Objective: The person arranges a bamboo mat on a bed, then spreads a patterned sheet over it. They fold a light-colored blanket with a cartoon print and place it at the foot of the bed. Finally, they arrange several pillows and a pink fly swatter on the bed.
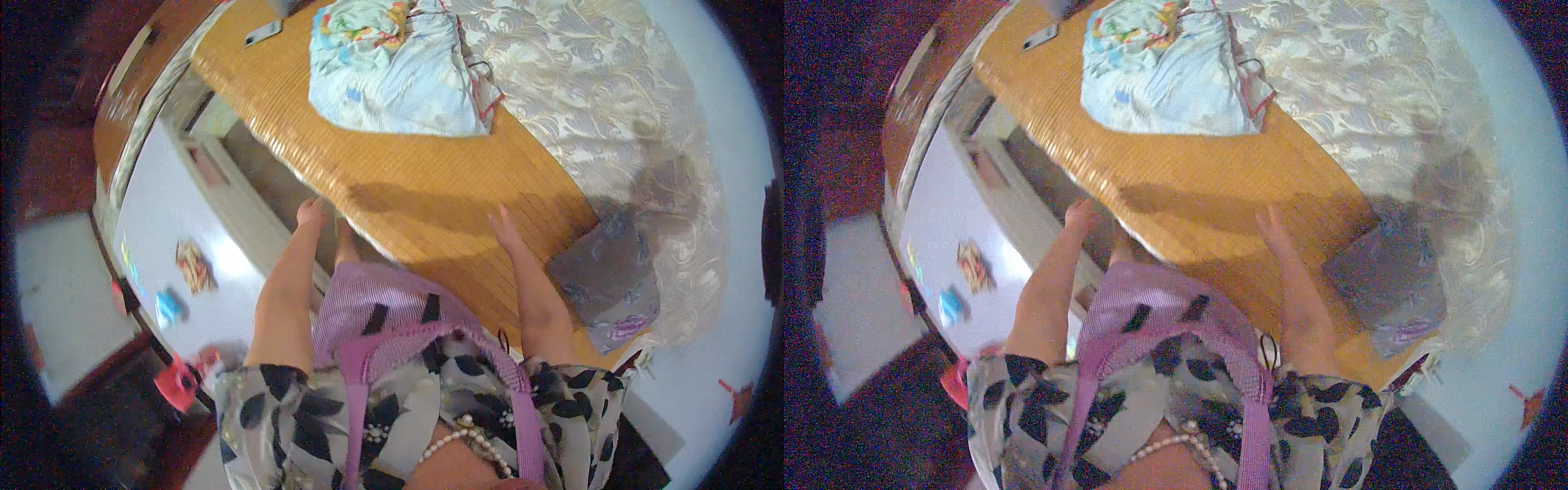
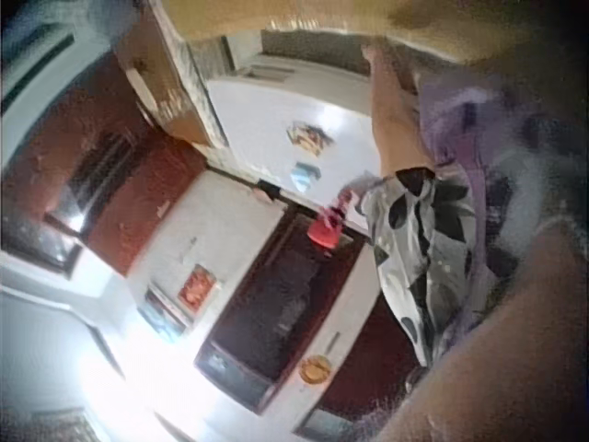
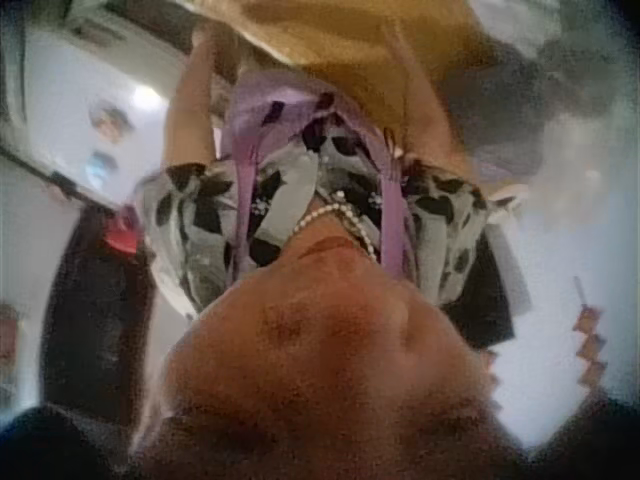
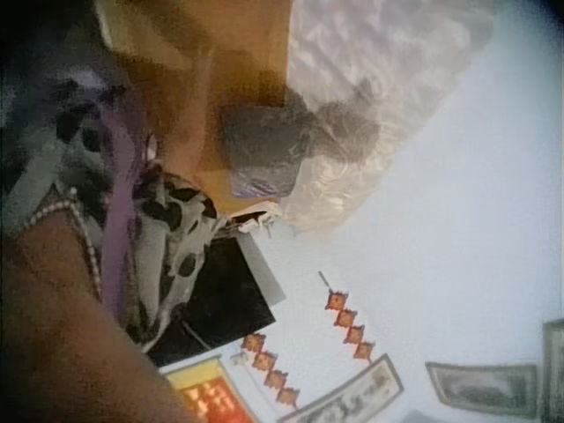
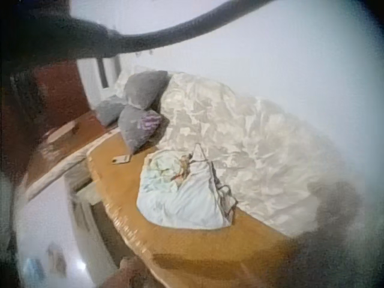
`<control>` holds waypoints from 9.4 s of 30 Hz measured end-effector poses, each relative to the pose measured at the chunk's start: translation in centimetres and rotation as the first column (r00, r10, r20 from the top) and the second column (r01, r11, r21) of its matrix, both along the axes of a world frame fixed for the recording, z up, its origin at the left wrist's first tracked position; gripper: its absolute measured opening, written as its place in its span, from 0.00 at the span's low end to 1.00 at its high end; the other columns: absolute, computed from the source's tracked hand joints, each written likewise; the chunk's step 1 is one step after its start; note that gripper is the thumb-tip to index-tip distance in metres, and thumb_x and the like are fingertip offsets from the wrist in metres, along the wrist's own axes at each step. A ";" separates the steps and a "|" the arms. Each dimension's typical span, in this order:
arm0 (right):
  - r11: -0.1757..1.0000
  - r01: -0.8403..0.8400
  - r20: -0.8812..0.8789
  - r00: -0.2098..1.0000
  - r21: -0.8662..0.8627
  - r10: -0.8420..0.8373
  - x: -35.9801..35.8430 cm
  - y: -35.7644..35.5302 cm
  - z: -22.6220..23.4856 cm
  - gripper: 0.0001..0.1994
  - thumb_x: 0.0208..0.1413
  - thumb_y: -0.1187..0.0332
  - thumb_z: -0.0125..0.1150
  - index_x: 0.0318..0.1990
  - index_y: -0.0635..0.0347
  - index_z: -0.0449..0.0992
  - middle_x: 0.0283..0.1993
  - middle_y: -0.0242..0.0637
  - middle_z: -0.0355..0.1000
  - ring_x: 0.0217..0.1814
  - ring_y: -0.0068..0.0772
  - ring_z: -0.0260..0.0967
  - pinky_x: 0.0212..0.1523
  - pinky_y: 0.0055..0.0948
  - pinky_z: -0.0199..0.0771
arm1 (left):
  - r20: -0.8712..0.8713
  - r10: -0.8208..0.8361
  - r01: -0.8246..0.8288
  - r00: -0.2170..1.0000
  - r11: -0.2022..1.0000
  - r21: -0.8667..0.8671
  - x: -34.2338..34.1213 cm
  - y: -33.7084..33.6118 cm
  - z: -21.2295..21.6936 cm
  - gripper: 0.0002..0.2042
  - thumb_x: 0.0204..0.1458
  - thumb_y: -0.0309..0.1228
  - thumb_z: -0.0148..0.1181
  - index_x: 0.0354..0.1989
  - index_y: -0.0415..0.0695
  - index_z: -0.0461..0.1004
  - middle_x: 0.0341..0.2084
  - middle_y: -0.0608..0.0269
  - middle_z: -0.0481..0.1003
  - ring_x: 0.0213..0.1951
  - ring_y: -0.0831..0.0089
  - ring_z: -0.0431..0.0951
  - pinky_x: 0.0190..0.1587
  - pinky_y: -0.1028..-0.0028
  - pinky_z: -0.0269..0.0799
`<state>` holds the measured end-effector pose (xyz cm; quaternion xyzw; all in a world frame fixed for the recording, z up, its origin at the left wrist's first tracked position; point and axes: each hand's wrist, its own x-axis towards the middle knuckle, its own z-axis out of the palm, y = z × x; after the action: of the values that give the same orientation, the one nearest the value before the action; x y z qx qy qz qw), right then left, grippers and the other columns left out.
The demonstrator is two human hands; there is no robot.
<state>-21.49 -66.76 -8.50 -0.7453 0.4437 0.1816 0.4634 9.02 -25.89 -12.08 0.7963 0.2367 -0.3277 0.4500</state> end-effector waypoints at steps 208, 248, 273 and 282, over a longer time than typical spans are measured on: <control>0.944 0.230 0.339 0.930 -0.238 -0.141 51.2 1.5 18.7 0.33 0.41 0.68 0.53 0.58 0.58 0.51 0.53 0.43 0.59 0.54 0.36 0.58 0.52 0.28 0.59 | 0.766 -0.547 0.928 0.337 0.332 -0.170 47.2 -24.5 27.7 0.20 0.44 0.30 0.58 0.47 0.40 0.66 0.41 0.55 0.70 0.44 0.67 0.68 0.44 0.72 0.63; 0.533 0.444 0.327 0.895 -0.720 -0.304 46.5 0.7 2.6 0.22 0.48 0.58 0.56 0.47 0.62 0.66 0.50 0.48 0.64 0.53 0.46 0.58 0.53 0.36 0.58 | 0.211 -0.685 0.710 0.697 0.616 -0.342 36.6 -20.6 13.0 0.26 0.46 0.28 0.56 0.55 0.40 0.57 0.51 0.59 0.62 0.51 0.69 0.62 0.51 0.72 0.59; 0.092 0.911 -0.102 0.144 0.402 -0.984 35.0 23.6 2.8 0.20 0.49 0.63 0.54 0.49 0.62 0.67 0.46 0.37 0.69 0.45 0.32 0.66 0.46 0.31 0.66 | 0.128 -0.891 0.875 -0.437 -0.453 -0.172 26.4 -18.8 11.2 0.37 0.41 0.48 0.58 0.54 0.34 0.55 0.47 0.48 0.66 0.51 0.52 0.64 0.54 0.64 0.59; -0.082 0.967 -0.368 0.013 0.242 -0.930 31.4 34.7 -4.1 0.22 0.51 0.59 0.50 0.51 0.64 0.64 0.48 0.42 0.66 0.46 0.37 0.66 0.46 0.33 0.65 | 0.545 -0.783 0.920 -0.298 -0.083 0.383 36.8 -21.5 8.5 0.30 0.35 0.43 0.63 0.49 0.42 0.64 0.52 0.50 0.61 0.54 0.53 0.57 0.57 0.59 0.50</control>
<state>9.91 -32.07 -12.63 -0.0823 0.8017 -0.0726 0.5876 45.78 -47.36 -3.57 0.7050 -0.6293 -0.2703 0.1841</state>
